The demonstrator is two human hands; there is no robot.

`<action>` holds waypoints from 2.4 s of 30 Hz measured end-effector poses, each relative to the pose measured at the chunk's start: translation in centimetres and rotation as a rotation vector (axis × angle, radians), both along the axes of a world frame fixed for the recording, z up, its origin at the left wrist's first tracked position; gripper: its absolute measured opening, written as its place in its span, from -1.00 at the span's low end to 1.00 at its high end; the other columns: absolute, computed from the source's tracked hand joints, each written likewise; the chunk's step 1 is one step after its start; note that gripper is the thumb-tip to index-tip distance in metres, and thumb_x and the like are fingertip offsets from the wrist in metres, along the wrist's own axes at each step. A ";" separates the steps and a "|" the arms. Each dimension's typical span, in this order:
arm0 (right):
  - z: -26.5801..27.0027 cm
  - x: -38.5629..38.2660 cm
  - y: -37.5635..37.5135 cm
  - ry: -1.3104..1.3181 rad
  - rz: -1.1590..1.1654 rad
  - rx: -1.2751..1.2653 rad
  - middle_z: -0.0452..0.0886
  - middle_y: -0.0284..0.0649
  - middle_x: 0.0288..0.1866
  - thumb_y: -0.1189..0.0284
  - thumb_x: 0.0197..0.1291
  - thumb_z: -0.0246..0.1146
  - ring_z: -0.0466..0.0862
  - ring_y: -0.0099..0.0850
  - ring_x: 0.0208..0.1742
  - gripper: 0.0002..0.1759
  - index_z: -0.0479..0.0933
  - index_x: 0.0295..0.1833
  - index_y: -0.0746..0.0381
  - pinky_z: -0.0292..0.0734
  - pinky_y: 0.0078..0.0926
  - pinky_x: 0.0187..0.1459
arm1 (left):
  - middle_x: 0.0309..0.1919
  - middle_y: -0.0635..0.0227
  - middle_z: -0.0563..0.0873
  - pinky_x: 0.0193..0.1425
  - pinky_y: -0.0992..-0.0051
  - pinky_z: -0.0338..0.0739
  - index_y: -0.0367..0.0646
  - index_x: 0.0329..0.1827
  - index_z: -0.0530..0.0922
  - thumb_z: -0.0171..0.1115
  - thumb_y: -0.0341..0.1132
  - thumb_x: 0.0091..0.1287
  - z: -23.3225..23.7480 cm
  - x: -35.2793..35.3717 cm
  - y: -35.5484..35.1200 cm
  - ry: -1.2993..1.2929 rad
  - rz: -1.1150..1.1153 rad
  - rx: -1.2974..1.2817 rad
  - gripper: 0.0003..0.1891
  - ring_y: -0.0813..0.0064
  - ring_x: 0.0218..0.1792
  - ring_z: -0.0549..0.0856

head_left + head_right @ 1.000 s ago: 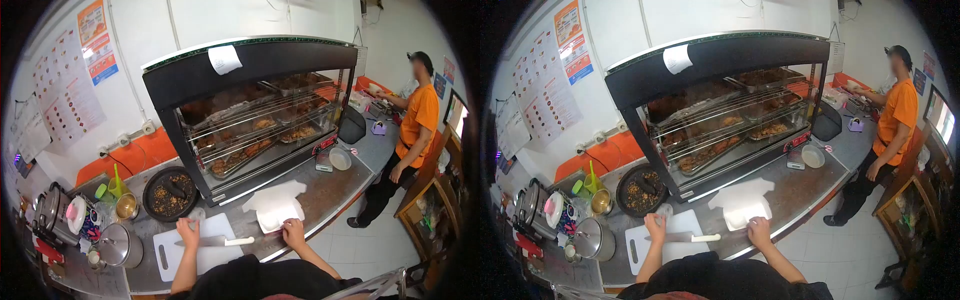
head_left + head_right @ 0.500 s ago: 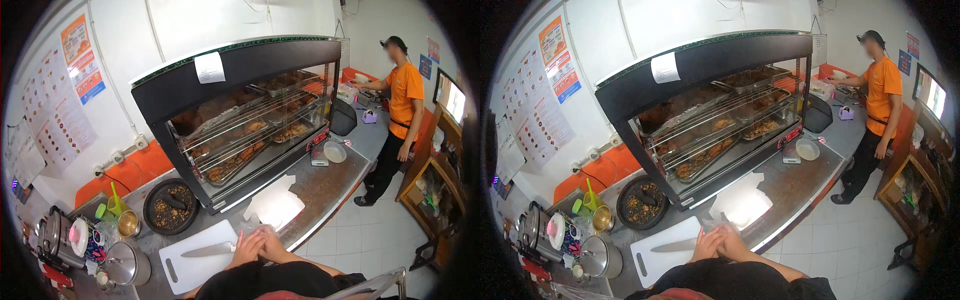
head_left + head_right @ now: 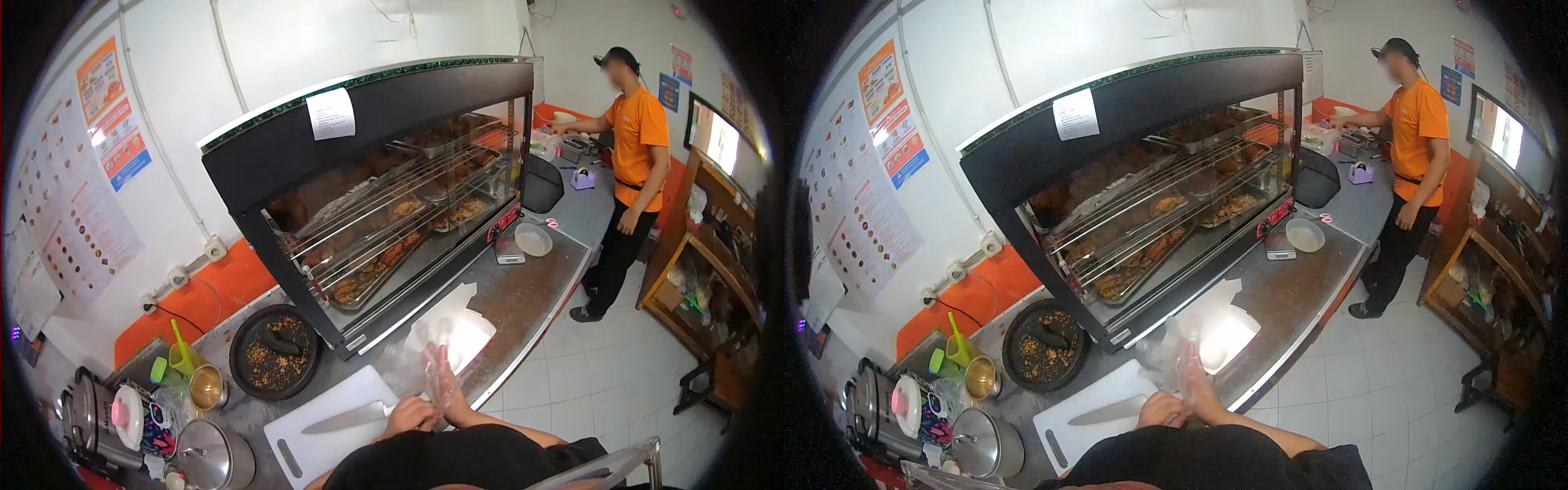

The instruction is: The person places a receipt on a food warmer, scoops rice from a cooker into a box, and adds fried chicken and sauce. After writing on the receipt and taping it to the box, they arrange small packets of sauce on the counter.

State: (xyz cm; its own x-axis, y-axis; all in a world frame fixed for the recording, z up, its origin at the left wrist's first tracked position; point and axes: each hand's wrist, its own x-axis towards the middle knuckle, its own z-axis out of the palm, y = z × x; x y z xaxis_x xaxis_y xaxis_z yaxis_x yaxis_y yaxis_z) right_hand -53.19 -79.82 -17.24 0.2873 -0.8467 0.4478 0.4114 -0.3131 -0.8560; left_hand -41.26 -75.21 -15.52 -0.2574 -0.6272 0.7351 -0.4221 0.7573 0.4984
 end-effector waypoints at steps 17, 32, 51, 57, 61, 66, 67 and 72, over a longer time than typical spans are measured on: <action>1.2 -1.7 -3.0 -0.349 0.500 0.338 0.01 -0.13 0.43 -0.16 0.20 -0.15 0.06 -0.04 0.39 -0.32 0.04 0.34 -0.04 0.03 0.08 0.26 | -0.50 0.31 0.59 -0.31 0.45 0.40 -0.18 -0.40 0.61 0.30 -0.53 -0.02 0.7 -1.6 0.5 0.124 -0.011 0.279 -0.88 0.33 -0.44 0.55; 5.5 -9.8 -8.6 -0.309 0.163 0.383 -0.17 -0.12 0.48 -0.45 -0.11 -0.11 0.07 0.00 0.39 0.09 -0.49 0.41 -0.30 0.13 0.09 0.20 | 0.23 -0.04 0.27 0.33 0.25 0.12 -0.33 0.28 0.15 0.29 -0.31 0.06 5.0 3.3 -10.4 0.000 0.760 0.027 -0.27 0.03 0.26 0.27; 3.2 -9.2 -11.5 0.164 0.133 -0.016 0.45 -0.04 0.14 0.31 0.24 0.11 0.52 -0.26 0.08 -0.54 0.31 0.19 0.29 0.42 -0.33 0.07 | 0.15 0.13 0.48 0.12 0.44 0.39 -0.20 -0.01 0.48 0.18 -0.51 0.12 4.5 4.1 -17.7 0.350 0.279 0.369 -0.67 0.29 0.15 0.49; 11.5 4.2 -18.9 0.724 -0.150 -0.862 0.44 -0.02 0.15 0.17 0.11 0.19 0.48 -0.11 0.12 -0.40 0.32 0.20 0.26 0.38 -0.26 0.12 | -0.17 0.26 0.58 -0.08 0.54 0.45 -0.25 -0.19 0.52 0.14 -0.54 0.18 -1.5 4.9 -8.2 0.346 0.589 0.202 -0.85 0.41 -0.14 0.57; 15.5 12.1 -24.3 1.217 -0.117 -0.811 0.33 0.11 0.22 -0.09 0.14 -0.02 0.31 -0.07 0.27 -0.22 0.25 0.25 0.34 0.20 -0.22 0.26 | -0.39 0.22 0.59 -0.20 0.47 0.44 -0.26 -0.34 0.54 0.14 -0.55 0.11 -6.5 5.5 1.0 0.292 0.827 0.348 -0.92 0.35 -0.31 0.58; 16.1 17.4 -26.3 1.428 0.082 -0.588 0.30 0.00 0.29 -0.24 0.04 -0.02 0.30 -0.09 0.30 -0.14 0.31 0.26 0.21 0.19 -0.22 0.28 | -0.44 0.29 0.56 -0.32 0.59 0.44 -0.24 -0.38 0.54 0.15 -0.60 0.09 -13.0 6.7 8.4 0.606 0.945 0.446 -0.91 0.50 -0.43 0.55; 16.3 17.8 -25.9 1.470 0.105 -0.519 0.29 -0.05 0.31 -0.25 0.03 0.00 0.29 -0.11 0.31 -0.15 0.32 0.26 0.16 0.19 -0.22 0.29 | -0.45 0.30 0.55 -0.34 0.62 0.44 -0.24 -0.39 0.53 0.15 -0.61 0.09 -12.9 6.5 8.7 0.642 1.002 0.479 -0.91 0.53 -0.45 0.54; 17.3 18.0 -26.1 1.382 0.108 -0.158 0.50 -0.19 0.14 -0.30 -0.09 0.12 0.46 -0.23 0.18 -0.24 0.52 0.08 0.03 0.32 -0.37 0.19 | -0.46 0.28 0.55 -0.26 0.56 0.44 -0.26 -0.43 0.51 0.18 -0.58 0.10 -10.1 6.9 6.8 0.587 0.998 0.409 -0.96 0.49 -0.40 0.55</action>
State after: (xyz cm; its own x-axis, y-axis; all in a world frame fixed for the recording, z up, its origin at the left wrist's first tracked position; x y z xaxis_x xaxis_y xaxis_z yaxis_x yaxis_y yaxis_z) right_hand -35.20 -105.93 0.09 0.6294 -0.7603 -0.1608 -0.6996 -0.4643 -0.5431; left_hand -34.39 -68.40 -25.67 0.7712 -0.5713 0.2808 -0.3587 -0.0255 0.9331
